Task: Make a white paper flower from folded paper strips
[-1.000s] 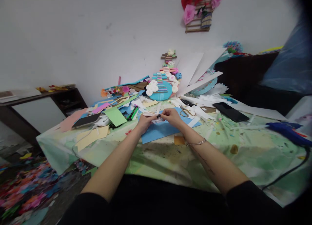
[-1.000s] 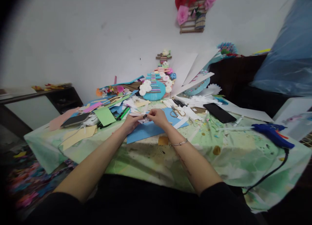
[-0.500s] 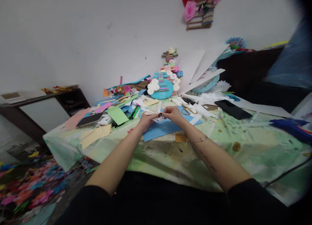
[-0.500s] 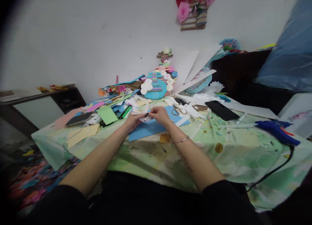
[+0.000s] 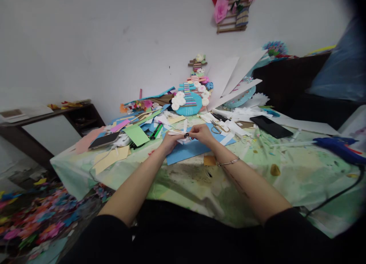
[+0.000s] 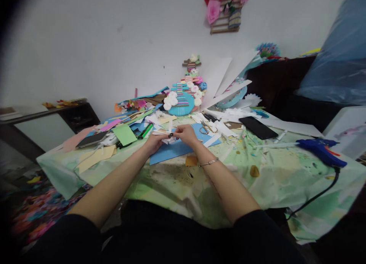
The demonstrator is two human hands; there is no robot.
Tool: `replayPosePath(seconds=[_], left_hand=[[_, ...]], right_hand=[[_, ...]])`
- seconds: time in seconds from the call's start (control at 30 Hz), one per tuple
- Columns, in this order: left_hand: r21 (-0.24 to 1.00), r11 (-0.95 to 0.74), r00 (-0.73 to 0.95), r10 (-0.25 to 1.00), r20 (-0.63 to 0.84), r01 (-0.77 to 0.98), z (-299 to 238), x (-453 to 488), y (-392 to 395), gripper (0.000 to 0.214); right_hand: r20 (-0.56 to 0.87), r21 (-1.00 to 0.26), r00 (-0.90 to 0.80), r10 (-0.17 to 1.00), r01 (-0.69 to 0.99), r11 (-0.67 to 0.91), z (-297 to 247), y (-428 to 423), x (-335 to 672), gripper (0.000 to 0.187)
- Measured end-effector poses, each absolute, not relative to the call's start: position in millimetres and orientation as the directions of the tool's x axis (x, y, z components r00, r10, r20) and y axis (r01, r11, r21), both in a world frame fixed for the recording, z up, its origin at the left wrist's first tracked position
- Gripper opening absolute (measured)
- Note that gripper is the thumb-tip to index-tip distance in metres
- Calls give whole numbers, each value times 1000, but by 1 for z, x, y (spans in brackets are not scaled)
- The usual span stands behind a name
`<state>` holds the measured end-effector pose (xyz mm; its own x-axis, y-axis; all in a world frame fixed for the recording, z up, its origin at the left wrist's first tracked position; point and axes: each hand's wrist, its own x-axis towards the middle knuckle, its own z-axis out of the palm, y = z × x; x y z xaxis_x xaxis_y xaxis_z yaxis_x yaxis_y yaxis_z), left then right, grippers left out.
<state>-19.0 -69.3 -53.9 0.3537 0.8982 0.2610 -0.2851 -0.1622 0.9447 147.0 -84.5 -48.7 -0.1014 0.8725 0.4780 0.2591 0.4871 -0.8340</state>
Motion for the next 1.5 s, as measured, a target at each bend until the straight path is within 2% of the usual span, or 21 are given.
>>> replayPosePath(seconds=[0.23, 0.4, 0.57, 0.73, 1.23, 1.5], left_hand=[[948, -135, 359, 902, 238, -288, -56, -20, -68, 25], [954, -181, 360, 896, 261, -241, -57, -20, -68, 25], [958, -230, 402, 871, 282, -174, -58, -21, -67, 23], [954, -267, 429, 852, 301, -139, -59, -21, -67, 21], [962, -137, 425, 876, 229, -236, -52, -18, -75, 24], [961, -138, 434, 870, 233, -240, -53, -18, -74, 21]], right_hand=[[461, -804, -80, 884, 382, 455, -52, -79, 146, 18], [469, -716, -34, 882, 571, 402, -49, -84, 143, 15], [463, -658, 2, 886, 670, 343, -44, -90, 141, 13], [455, -657, 42, 890, 691, 303, -43, -91, 141, 10], [530, -631, 94, 843, 708, 318, -43, -95, 138, 7], [525, -639, 89, 847, 698, 323, -43, -95, 139, 7]])
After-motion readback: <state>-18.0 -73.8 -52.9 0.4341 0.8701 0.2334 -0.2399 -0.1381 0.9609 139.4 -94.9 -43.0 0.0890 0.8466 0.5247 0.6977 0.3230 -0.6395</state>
